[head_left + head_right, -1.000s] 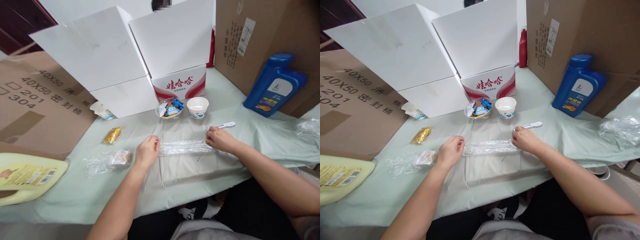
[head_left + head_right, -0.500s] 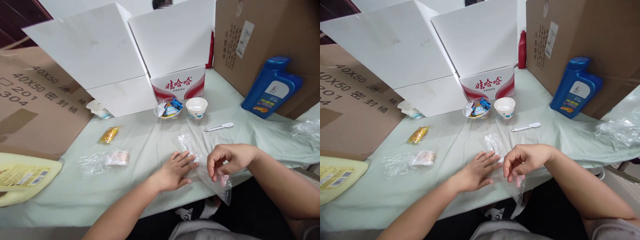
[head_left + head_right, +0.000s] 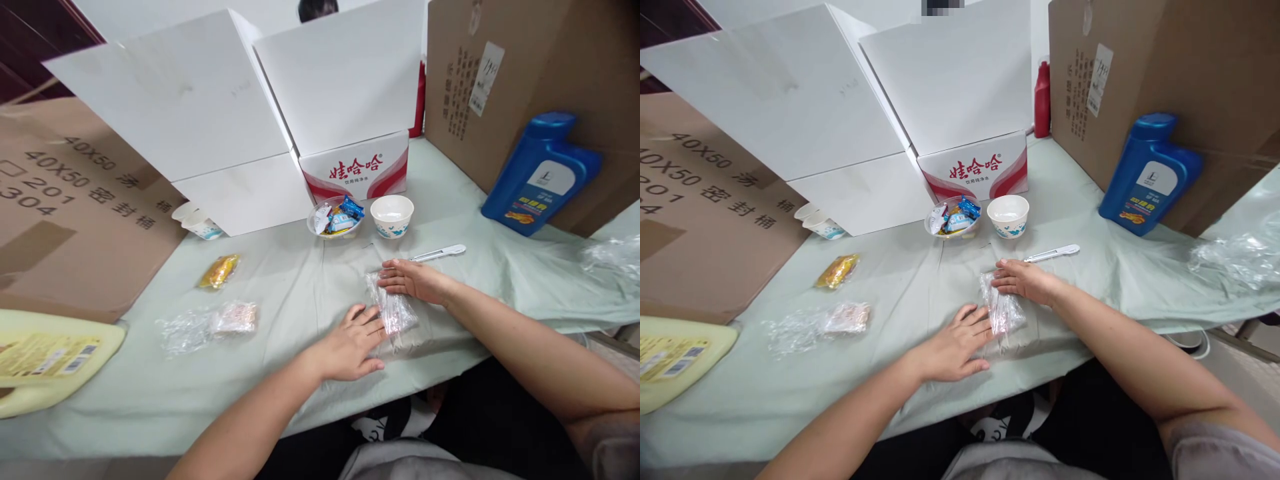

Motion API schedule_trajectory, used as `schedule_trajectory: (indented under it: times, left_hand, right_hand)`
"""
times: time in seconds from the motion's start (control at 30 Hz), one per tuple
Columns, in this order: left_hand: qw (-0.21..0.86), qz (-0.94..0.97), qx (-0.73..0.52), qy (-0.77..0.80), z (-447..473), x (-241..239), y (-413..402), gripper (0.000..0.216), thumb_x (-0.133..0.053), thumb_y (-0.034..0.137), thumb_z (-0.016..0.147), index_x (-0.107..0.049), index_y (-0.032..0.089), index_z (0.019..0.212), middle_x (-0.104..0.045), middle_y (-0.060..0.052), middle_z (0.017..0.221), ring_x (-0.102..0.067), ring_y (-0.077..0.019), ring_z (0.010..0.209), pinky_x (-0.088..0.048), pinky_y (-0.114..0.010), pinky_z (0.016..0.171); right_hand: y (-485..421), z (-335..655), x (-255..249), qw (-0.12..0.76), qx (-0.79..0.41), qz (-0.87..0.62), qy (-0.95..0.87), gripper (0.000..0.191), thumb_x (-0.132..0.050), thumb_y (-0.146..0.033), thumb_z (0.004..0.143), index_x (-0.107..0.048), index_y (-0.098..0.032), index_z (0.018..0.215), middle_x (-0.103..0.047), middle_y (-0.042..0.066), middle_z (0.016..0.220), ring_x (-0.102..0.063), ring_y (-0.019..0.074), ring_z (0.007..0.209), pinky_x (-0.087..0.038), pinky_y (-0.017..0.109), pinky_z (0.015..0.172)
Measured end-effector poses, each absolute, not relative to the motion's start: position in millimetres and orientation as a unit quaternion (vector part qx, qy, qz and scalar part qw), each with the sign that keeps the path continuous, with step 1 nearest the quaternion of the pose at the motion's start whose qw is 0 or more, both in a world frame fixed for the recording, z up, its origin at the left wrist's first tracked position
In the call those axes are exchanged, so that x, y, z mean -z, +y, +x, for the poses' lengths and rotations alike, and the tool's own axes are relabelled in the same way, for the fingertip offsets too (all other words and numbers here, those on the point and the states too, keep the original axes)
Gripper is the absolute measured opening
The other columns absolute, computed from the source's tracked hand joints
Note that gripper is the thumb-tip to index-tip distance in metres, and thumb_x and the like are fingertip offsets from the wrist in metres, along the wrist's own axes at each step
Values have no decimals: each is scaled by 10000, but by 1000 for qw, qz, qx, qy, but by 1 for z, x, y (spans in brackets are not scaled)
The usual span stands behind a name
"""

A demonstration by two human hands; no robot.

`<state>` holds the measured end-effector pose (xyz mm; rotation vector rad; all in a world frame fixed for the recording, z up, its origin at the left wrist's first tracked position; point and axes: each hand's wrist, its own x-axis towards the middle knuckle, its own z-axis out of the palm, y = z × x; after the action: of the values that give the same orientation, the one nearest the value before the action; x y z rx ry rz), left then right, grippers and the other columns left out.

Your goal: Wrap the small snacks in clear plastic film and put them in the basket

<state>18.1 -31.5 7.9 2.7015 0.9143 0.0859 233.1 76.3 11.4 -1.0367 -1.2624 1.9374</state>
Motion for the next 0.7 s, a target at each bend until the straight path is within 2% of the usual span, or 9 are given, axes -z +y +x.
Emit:
schedule_trajectory:
  times: [0.13,0.23,0.3,0.37,0.47,0.57,0.63,0.7]
  left_hand:
    - [143,936,-32,319,20,-8,-32,657,-611,446,864,-372,274,1450,-551,-86,1381,-319,-345,1396,-188,-551,1128]
    - [141,937,-31,317,20,-8,-32,655,-609,454,865,-373,270,1448,-551,-93,1377,-317,-340,1398,-190,-559,1131]
    - [142,936,-27,321,19,-8,-31,644,-616,471,854,-413,243,1421,-566,-109,1354,-326,-346,1390,-190,-563,1137]
    - [146,934,-31,325,16,-8,-30,639,-639,482,831,-460,214,1383,-583,-122,1328,-346,-353,1380,-202,-561,1143]
    - [160,931,-67,320,10,-9,-26,595,-665,458,814,-516,176,1317,-582,-145,1330,-414,-342,1346,-276,-537,1137]
    - [157,917,-162,328,5,-9,-22,429,-602,355,877,-537,192,1268,-601,-132,1299,-522,-273,1264,-414,-456,1074]
    - [114,897,-225,362,5,-8,-21,390,-602,333,881,-538,212,1246,-606,-123,1259,-558,-259,1209,-466,-440,1026]
    - [56,888,-248,382,9,-5,-21,422,-657,358,841,-543,215,1222,-588,-131,1242,-547,-287,1204,-471,-477,1012]
  right_hand:
    - [71,241,-15,384,-405,-401,-726,339,-532,-413,905,-580,-223,1181,-584,128,1282,-531,283,1216,-435,502,1017]
    - [64,242,-13,305,-246,-279,-877,257,-495,-311,935,-655,-213,1112,-652,122,1173,-561,262,1139,-434,482,998]
    - [58,237,-7,225,-191,-242,-924,269,-491,-249,936,-668,-198,1131,-653,135,1190,-559,267,1133,-429,493,991]
    - [54,231,0,182,-140,-255,-939,305,-492,-226,936,-654,-185,1191,-616,145,1273,-523,290,1184,-411,515,1001]
    - [51,226,5,161,-104,-269,-944,334,-483,-231,946,-633,-178,1238,-595,135,1316,-503,299,1204,-405,507,1008]
    - [49,226,3,152,-93,-275,-945,349,-501,-235,936,-621,-169,1257,-586,129,1331,-500,307,1206,-408,500,1005]
    - [48,226,1,151,-96,-277,-944,350,-507,-234,933,-619,-175,1259,-583,126,1335,-494,308,1216,-407,499,1005]
    - [48,226,1,156,-102,-279,-942,341,-505,-235,934,-624,-183,1249,-587,126,1329,-493,305,1216,-406,503,1004]
